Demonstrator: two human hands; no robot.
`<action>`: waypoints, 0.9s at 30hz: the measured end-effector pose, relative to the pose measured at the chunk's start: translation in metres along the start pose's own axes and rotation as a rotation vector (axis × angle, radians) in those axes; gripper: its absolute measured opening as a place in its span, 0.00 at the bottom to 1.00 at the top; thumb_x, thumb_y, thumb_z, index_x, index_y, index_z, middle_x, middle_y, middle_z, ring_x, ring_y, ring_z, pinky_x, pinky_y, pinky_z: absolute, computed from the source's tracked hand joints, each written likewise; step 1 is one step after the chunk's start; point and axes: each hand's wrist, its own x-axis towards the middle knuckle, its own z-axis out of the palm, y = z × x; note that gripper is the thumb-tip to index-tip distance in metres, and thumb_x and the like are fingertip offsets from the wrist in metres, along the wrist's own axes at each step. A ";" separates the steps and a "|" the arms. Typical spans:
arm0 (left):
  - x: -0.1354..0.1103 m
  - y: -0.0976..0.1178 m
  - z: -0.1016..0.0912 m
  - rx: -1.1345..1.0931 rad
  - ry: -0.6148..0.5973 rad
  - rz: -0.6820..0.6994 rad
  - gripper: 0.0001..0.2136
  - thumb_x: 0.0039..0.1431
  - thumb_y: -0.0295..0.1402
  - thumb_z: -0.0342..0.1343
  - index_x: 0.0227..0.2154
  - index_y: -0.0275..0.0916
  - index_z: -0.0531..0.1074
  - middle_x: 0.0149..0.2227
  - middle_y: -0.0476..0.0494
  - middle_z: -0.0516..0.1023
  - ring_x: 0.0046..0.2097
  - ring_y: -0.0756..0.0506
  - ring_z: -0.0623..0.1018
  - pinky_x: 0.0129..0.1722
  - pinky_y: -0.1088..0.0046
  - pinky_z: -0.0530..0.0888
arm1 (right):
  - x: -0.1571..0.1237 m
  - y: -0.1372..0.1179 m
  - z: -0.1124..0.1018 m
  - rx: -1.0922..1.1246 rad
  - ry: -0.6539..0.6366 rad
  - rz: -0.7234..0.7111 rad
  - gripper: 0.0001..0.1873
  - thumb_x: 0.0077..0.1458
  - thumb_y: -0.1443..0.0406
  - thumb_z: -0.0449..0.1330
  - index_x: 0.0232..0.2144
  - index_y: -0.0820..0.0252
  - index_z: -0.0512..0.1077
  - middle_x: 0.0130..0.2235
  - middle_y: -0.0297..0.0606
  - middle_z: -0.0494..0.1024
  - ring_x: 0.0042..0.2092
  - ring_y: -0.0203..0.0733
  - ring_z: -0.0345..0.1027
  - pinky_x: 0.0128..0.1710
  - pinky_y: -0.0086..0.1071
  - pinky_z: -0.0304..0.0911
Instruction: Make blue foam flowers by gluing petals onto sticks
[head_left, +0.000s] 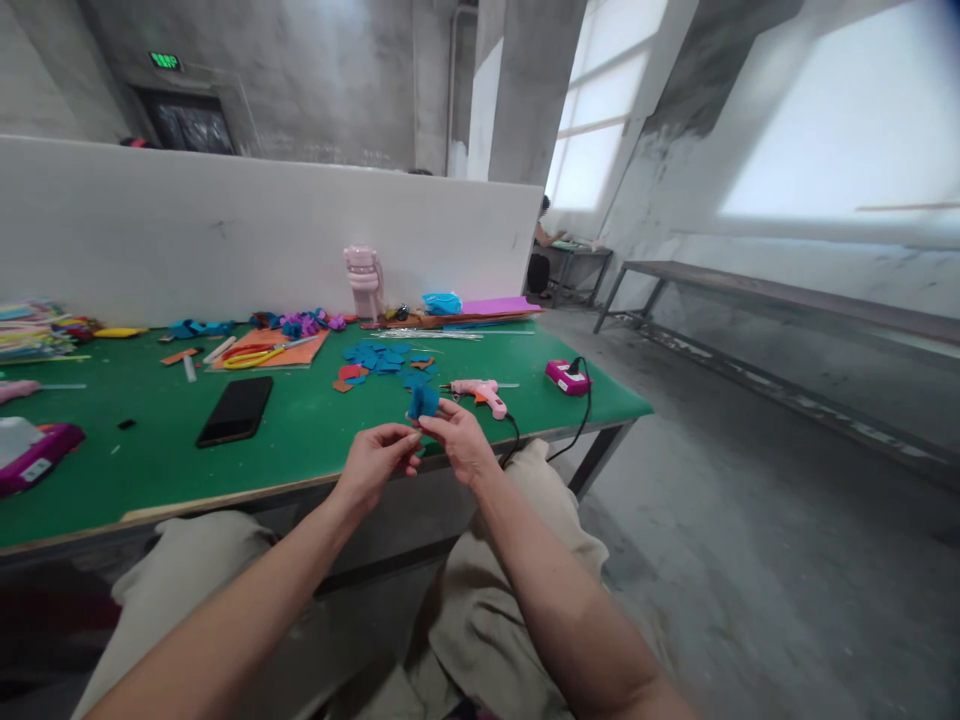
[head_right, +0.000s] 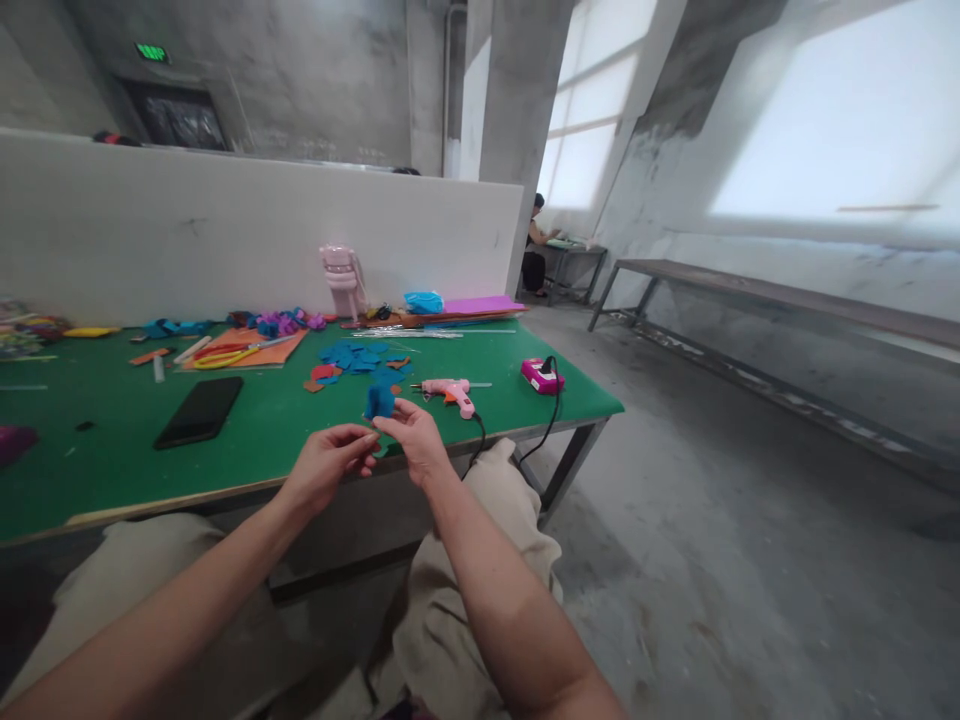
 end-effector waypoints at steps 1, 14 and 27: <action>0.000 0.000 0.000 -0.003 0.002 0.003 0.12 0.39 0.36 0.61 0.26 0.32 0.71 0.21 0.49 0.71 0.21 0.53 0.70 0.20 0.77 0.69 | -0.001 0.001 0.000 -0.019 -0.025 -0.015 0.14 0.37 0.68 0.62 0.32 0.60 0.72 0.30 0.33 0.76 0.33 0.35 0.69 0.40 0.30 0.61; 0.000 0.010 -0.004 0.049 0.001 -0.001 0.16 0.40 0.41 0.60 0.29 0.34 0.71 0.27 0.46 0.73 0.22 0.53 0.71 0.16 0.80 0.65 | 0.003 0.005 -0.002 -0.053 -0.012 -0.086 0.14 0.40 0.68 0.62 0.34 0.59 0.71 0.30 0.33 0.77 0.33 0.35 0.70 0.38 0.29 0.63; 0.005 0.001 -0.005 -0.268 0.051 -0.149 0.07 0.44 0.25 0.54 0.29 0.35 0.65 0.26 0.46 0.74 0.26 0.49 0.76 0.27 0.71 0.73 | 0.005 0.023 0.008 0.098 0.240 0.100 0.09 0.33 0.69 0.61 0.24 0.61 0.69 0.25 0.32 0.75 0.21 0.30 0.65 0.23 0.25 0.61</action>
